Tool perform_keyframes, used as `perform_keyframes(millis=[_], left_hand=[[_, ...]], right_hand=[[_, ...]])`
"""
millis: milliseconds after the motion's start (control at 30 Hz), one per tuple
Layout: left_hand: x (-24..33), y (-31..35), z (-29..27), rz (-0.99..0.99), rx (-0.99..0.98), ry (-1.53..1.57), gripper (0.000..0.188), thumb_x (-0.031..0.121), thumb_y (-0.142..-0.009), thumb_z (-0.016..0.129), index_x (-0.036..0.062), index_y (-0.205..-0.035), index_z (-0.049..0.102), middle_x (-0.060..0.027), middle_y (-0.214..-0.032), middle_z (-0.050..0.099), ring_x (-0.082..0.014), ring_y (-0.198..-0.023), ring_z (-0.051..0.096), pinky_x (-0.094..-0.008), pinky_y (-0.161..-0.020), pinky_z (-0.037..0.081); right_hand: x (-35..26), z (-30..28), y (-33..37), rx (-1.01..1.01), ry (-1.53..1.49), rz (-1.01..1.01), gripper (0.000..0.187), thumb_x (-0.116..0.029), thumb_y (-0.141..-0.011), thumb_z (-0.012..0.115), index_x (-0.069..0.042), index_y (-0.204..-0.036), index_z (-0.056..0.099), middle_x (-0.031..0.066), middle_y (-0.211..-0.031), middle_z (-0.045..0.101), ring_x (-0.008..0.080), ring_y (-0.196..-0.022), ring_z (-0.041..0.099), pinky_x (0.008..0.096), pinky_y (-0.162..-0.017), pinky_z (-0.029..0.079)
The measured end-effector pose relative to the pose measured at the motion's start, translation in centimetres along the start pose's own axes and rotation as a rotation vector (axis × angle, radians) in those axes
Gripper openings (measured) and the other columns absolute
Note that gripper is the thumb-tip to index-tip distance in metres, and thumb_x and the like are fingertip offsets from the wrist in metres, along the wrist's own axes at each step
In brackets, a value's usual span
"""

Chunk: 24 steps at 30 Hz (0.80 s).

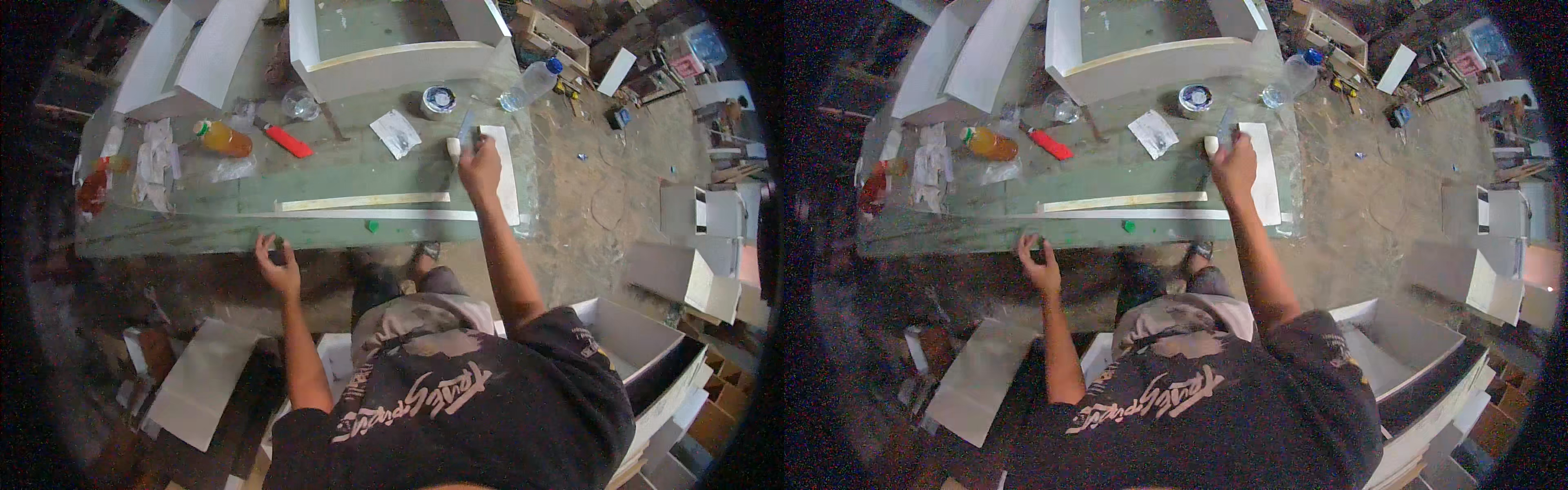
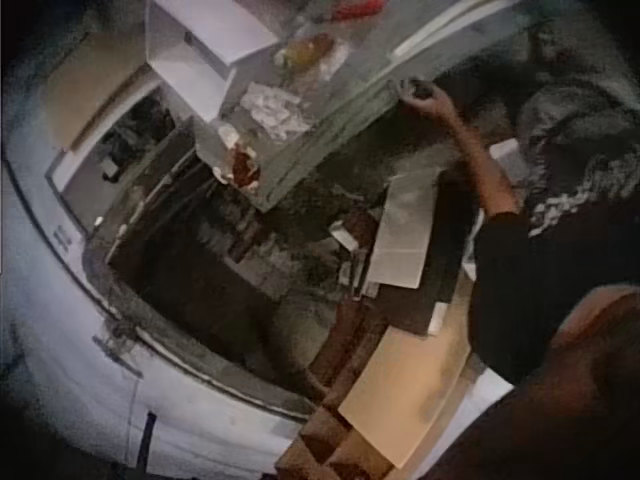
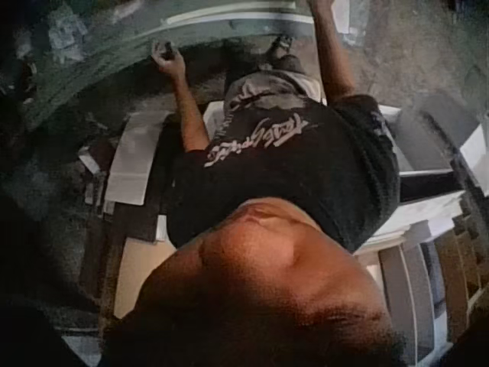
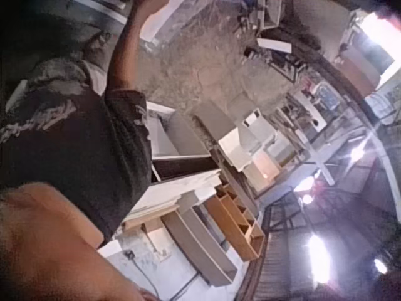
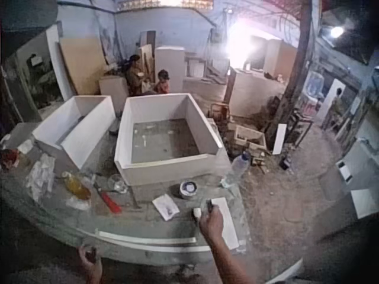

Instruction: The person applies glue from a bottle onto a thin laminate strip and then presses the strip onto the edge of a white wooden cabinet frame.

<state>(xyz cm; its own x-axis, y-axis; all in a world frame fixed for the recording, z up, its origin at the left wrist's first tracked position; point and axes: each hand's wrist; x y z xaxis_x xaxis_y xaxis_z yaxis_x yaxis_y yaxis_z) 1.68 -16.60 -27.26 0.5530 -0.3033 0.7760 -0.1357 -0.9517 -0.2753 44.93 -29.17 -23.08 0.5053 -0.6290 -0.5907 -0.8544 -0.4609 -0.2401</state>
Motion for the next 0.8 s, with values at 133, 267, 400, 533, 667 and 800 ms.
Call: perform_keyframes(millis=[133,267,400,533,667,800], left_hand=[[0.8,3.8,-1.8,-0.107,-0.036,-0.038,0.057,0.029,-0.091,0.073,0.0015,-0.136,0.051,-0.013,-0.115,0.065,-0.026,-0.112,0.06,-0.0426,-0.102,0.044],[-4.2,9.9,-5.2,-0.149,0.032,-0.104,0.059,0.033,-0.089,0.074,0.001,-0.134,0.053,-0.0121,-0.109,0.067,-0.0252,-0.107,0.063,-0.042,-0.098,0.047],[-4.4,15.4,-6.2,-0.433,0.038,-0.091,0.051,0.024,-0.089,0.072,0.0042,-0.133,0.054,-0.0145,-0.11,0.067,-0.026,-0.103,0.063,-0.0409,-0.093,0.047],[-5.3,18.8,-6.4,-0.468,0.006,-0.08,0.049,0.02,-0.087,0.071,0.0015,-0.129,0.056,-0.0145,-0.105,0.069,-0.0268,-0.097,0.066,-0.0413,-0.09,0.05],[-6.5,20.5,-6.3,-0.402,0.103,-0.261,0.046,0.015,-0.084,0.071,0.0003,-0.126,0.058,-0.0128,-0.099,0.07,-0.0252,-0.092,0.067,-0.0385,-0.085,0.052],[-10.2,22.9,-9.7,-0.503,0.206,0.068,0.042,0.011,-0.081,0.071,0.0009,-0.12,0.059,-0.0101,-0.093,0.068,-0.0216,-0.09,0.066,-0.0354,-0.079,0.053]], right_hand=[[1.3,2.9,-5.1,-0.085,0.179,0.096,0.027,-0.015,-0.081,0.068,0.001,-0.102,0.06,0.0242,-0.086,0.07,0.0466,-0.082,0.068,0.055,-0.072,0.054],[-0.8,3.9,-5.8,-0.052,0.155,0.08,0.024,-0.019,-0.079,0.072,-0.002,-0.091,0.061,0.0248,-0.086,0.07,0.0455,-0.083,0.069,0.0547,-0.073,0.054],[-0.4,4.5,-6.6,-0.056,0.163,0.094,0.024,-0.017,-0.075,0.073,-0.003,-0.09,0.06,0.0244,-0.083,0.069,0.0471,-0.083,0.068,0.0553,-0.073,0.054],[1.6,5.9,-8.7,-0.069,0.219,0.05,0.026,-0.013,-0.073,0.074,-0.002,-0.093,0.062,0.0259,-0.09,0.068,0.0455,-0.087,0.068,0.0538,-0.076,0.053],[6.1,7.0,-10.5,0.067,0.187,0.021,0.035,-0.021,-0.068,0.08,-0.001,-0.092,0.065,0.0194,-0.095,0.069,0.0387,-0.09,0.067,0.0461,-0.077,0.053],[3.0,4.0,-6.4,0.06,-0.319,0.063,0.051,-0.023,-0.078,0.072,0.008,-0.117,0.06,0.0149,-0.068,0.065,0.0236,-0.065,0.063,0.0397,-0.069,0.053]])
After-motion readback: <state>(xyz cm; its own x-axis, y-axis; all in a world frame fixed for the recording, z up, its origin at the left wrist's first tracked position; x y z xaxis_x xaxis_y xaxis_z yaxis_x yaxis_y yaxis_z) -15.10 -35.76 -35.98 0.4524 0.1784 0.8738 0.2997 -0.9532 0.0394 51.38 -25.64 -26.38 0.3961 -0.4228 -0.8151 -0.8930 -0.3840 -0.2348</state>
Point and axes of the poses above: each hand's wrist, its own y-axis away from the middle knuckle, its own z-axis out of the palm, x = y × z
